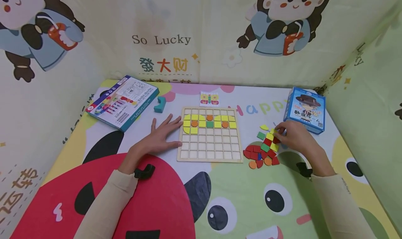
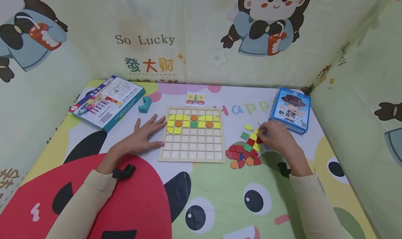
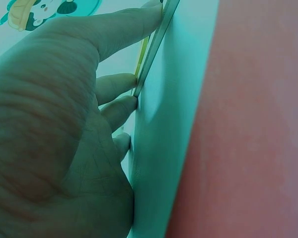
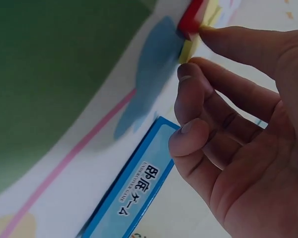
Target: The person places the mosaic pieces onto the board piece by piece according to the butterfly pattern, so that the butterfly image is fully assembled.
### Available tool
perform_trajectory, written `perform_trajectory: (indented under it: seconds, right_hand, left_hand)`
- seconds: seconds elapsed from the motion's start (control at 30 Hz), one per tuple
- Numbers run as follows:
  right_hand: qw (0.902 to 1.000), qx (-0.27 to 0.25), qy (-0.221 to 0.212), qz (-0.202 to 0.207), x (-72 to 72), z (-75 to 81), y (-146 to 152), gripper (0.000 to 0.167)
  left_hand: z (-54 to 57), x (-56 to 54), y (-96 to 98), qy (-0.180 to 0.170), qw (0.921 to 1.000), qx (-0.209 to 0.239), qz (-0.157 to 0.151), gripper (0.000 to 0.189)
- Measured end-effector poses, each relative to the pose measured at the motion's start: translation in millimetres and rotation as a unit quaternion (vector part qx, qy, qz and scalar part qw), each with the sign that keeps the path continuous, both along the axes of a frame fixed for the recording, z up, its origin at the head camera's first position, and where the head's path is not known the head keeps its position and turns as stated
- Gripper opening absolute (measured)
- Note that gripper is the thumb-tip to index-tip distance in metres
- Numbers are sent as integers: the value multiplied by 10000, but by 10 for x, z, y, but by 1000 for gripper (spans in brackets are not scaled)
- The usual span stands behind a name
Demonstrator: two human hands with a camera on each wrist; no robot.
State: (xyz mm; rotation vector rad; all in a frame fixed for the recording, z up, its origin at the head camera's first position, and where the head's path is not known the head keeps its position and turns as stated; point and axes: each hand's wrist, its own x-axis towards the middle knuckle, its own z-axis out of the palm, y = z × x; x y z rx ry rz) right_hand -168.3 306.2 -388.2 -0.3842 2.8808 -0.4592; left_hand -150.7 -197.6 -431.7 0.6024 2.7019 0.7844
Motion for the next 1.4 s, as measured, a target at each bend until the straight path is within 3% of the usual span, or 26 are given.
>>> perform_trajectory:
  seconds: [0.47, 1.4]
  right_hand:
    - [9998, -58, 62, -171, -103, -93, 40, 34]
    - [9997, 93, 141, -180, -68, -40, 56, 38]
  left_hand:
    - [-1, -1, -4, 21, 10000, 2, -6, 93]
    - [-47, -22, -26, -4, 10000, -14, 13, 95]
